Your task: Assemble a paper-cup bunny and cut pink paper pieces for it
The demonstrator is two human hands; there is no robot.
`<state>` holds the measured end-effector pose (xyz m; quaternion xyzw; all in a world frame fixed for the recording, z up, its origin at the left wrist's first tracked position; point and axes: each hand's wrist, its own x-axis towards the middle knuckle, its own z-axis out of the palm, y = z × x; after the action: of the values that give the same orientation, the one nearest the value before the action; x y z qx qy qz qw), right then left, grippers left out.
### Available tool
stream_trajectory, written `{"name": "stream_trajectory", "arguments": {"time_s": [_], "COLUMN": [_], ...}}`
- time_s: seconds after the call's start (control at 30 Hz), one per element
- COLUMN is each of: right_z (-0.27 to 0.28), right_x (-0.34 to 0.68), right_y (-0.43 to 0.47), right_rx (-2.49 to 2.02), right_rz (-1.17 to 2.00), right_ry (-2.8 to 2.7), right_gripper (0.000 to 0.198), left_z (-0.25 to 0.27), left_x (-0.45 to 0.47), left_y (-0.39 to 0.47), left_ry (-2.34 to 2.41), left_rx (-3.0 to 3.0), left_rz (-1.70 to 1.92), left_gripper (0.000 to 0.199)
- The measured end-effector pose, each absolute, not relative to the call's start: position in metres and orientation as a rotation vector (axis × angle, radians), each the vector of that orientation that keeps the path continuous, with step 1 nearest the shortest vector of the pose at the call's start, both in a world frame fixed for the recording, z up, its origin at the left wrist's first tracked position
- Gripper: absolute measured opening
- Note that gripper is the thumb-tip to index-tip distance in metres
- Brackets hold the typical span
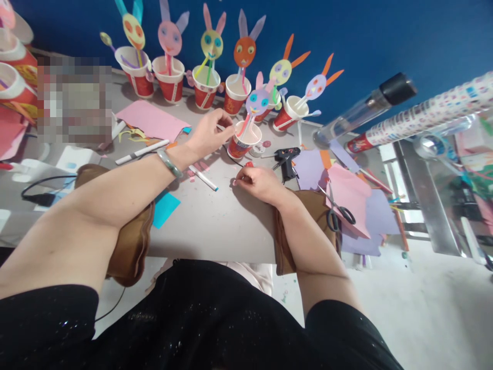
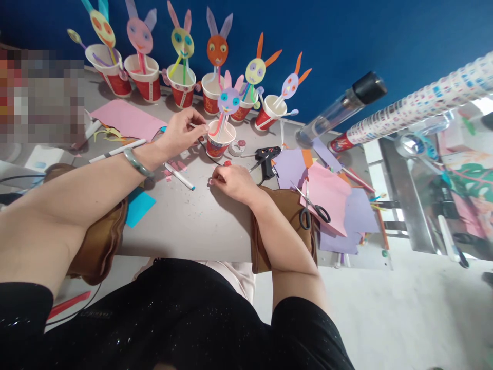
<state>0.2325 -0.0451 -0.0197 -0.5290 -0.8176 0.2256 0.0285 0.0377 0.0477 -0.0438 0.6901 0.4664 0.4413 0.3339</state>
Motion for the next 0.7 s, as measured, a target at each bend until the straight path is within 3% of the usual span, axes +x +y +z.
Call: {"name": "stream_trajectory", "arguments": {"time_s": [0.17,0.4,0.7], "right_z": [-0.024,-0.016,-0.006], "right_x": [0.237,0.239,0.244], "right_y": [-0.046,-0.037,-0.039], "right_rx": [-1.412,-1.190,-1.096], "right_rz": [1.002,1.447,1.743], "right_ry": [-1.973,-1.280,-1.178], "right_gripper": [0.018,0.042,0.043], "left_z": [-0.035,-0.005,0.002], "left_x": [0.037,0.040,0.046], "left_y": [0.041,0.013,0.002], "left_ry": [1.219,0.889,0.657], "left_rx": [1.781,1.987,2.074], "left_rz": [1.294,1.245,1.026], "left_gripper": [0.008,0.007,0.016]}}
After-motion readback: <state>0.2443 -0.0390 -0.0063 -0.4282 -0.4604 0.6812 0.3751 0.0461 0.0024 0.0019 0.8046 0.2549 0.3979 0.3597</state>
